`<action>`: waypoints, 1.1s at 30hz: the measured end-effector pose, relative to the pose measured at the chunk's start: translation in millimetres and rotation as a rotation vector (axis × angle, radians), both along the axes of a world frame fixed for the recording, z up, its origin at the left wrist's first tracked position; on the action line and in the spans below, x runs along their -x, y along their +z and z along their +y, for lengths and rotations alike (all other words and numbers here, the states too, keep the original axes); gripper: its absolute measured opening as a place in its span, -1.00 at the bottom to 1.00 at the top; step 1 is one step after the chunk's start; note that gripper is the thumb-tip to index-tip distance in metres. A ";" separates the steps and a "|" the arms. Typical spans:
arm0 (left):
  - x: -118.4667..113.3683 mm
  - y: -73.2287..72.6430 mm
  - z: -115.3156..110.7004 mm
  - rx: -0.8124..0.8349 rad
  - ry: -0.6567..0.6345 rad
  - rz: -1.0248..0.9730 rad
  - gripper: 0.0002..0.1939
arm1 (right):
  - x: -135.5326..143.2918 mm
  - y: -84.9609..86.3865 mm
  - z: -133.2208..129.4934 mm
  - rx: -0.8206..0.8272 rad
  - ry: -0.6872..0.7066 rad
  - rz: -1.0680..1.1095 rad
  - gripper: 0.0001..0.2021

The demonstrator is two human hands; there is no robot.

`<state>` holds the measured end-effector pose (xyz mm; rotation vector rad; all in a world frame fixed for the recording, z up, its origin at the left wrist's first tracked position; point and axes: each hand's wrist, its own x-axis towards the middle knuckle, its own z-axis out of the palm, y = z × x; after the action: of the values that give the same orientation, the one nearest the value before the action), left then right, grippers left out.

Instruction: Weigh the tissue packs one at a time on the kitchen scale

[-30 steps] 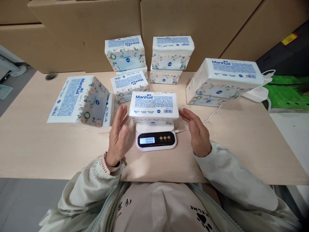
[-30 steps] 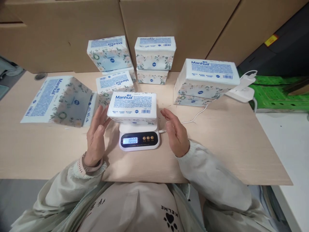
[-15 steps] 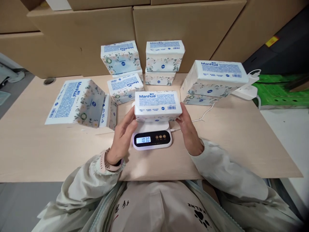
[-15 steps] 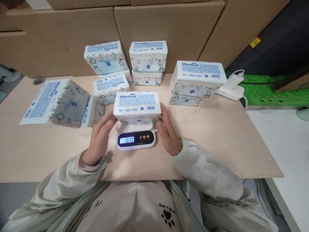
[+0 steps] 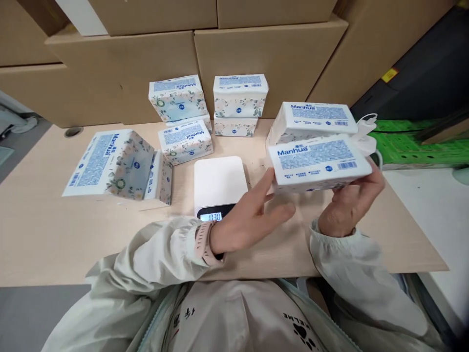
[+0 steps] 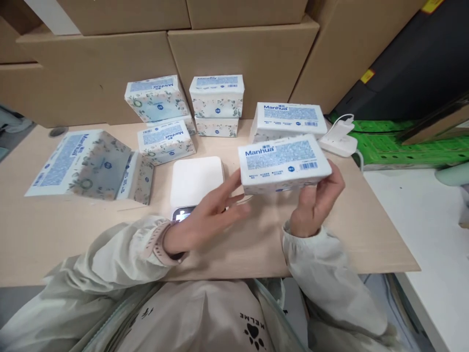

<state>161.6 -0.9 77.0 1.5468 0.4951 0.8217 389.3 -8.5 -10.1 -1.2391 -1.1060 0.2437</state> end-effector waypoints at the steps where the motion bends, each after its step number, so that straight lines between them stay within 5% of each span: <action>1: -3.8 -2.7 2.3 0.037 -0.024 -0.014 -0.28 | -4.3 -6.2 0.0 -0.028 -0.023 -0.007 -0.45; 10: -38.6 -29.7 49.4 0.247 0.026 0.108 -0.32 | -37.3 -46.3 27.9 0.149 -0.095 -0.001 -0.31; 13: -26.5 -35.1 68.2 0.124 0.145 0.153 -0.33 | -33.8 -39.1 24.2 0.137 -0.211 -0.090 -0.40; 16: 12.7 -36.4 99.4 -0.138 0.458 0.230 -0.31 | -13.3 -14.0 12.1 -0.067 -0.269 -0.229 -0.56; 19: 61.3 -29.2 130.0 -0.395 0.792 0.320 -0.40 | 22.3 18.3 6.2 -0.203 -0.086 -0.348 -0.66; 23: 98.2 -15.1 143.1 -0.435 1.136 0.694 -0.41 | 80.1 49.6 31.7 -0.022 0.391 -0.492 -0.79; 27: 107.6 -19.4 142.2 -0.364 1.171 0.869 -0.14 | 127.6 56.5 88.1 0.167 0.625 -0.524 -0.69; 33: 118.7 -46.2 157.8 -0.291 1.177 0.562 -0.06 | 154.9 39.1 155.1 0.445 0.675 -0.302 -0.61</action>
<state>42.9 156.9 30.7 1.6904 1.8674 1.3540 234.5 146.6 29.0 -1.2724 -1.7858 0.8730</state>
